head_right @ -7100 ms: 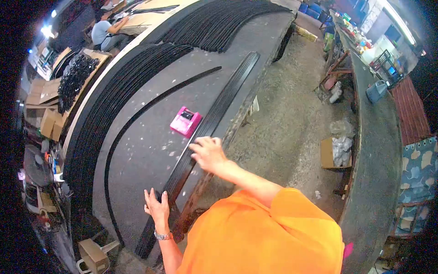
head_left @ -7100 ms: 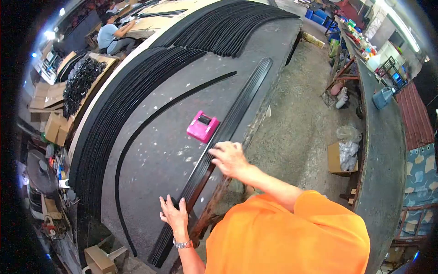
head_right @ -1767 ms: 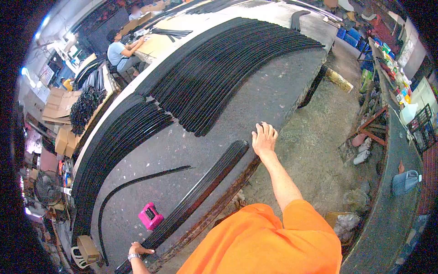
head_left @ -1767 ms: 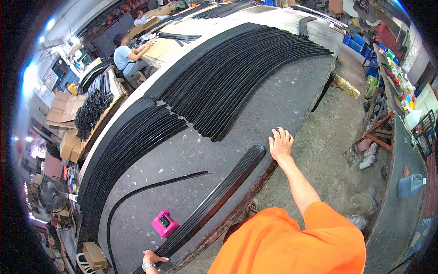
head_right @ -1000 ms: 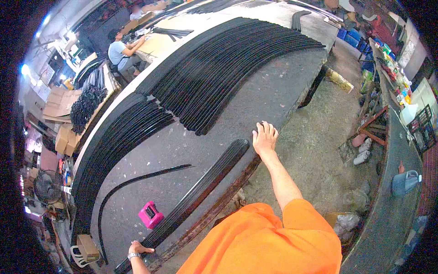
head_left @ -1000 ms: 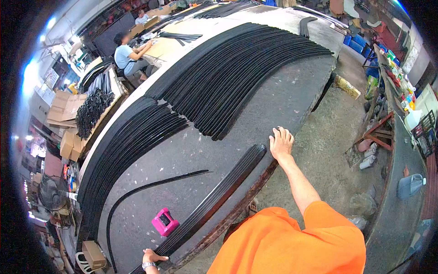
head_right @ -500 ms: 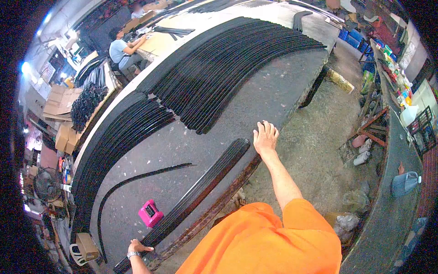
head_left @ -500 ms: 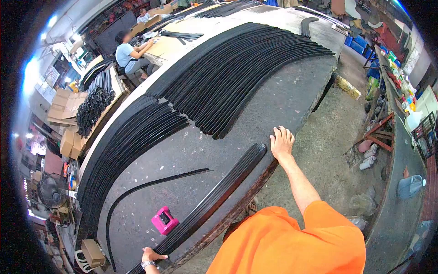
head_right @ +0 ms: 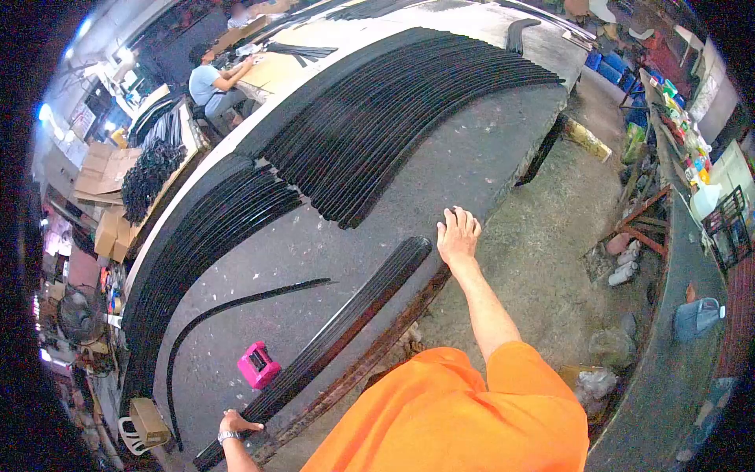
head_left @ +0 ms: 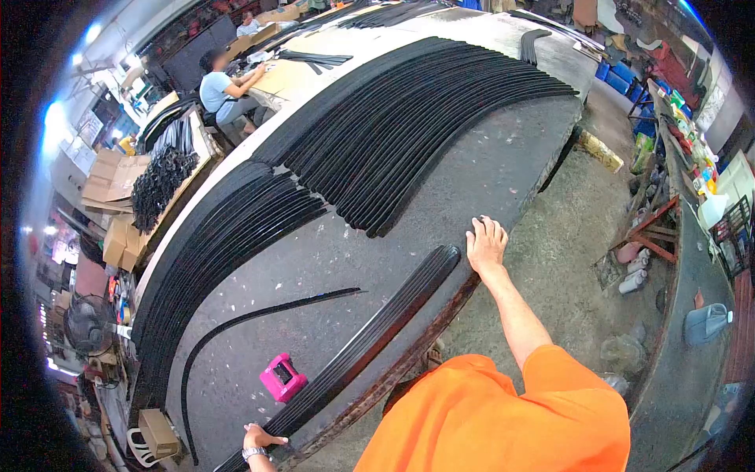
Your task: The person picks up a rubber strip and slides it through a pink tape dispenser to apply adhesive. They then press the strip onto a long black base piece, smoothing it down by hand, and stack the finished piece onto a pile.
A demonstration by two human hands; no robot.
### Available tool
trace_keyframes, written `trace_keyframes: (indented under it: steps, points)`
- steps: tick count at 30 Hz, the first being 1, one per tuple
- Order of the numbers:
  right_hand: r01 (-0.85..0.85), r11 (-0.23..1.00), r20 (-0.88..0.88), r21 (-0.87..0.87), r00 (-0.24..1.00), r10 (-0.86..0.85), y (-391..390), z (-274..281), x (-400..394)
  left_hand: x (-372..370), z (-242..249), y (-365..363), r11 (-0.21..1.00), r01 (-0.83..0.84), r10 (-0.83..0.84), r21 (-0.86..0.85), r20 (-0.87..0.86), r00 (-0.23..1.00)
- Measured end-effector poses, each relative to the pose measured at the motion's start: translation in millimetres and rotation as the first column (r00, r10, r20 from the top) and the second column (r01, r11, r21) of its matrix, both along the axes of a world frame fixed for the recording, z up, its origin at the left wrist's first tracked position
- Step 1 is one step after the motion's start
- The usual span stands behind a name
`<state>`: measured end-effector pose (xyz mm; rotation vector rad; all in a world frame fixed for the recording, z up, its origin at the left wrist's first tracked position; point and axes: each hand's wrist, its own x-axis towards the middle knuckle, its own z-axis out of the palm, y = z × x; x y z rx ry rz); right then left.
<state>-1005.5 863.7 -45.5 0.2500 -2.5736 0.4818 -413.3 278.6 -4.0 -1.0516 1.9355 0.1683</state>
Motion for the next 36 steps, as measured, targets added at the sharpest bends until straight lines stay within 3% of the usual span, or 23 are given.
trace_keyframes:
  steps: [25,28,36]
  points:
    - [0.011,1.0,0.018,0.001,1.0,-0.011,-1,1,0,-12,9,5,1.0,0.004,-0.007,0.029,0.1,0.995]
    - [0.011,1.0,0.025,-0.001,1.0,-0.011,-1,2,1,-16,21,15,0.999,-0.035,0.034,0.027,0.03,0.999]
    - [0.014,1.0,0.003,0.008,1.0,-0.014,0,0,0,-19,24,18,0.999,-0.036,0.036,0.015,0.052,0.998]
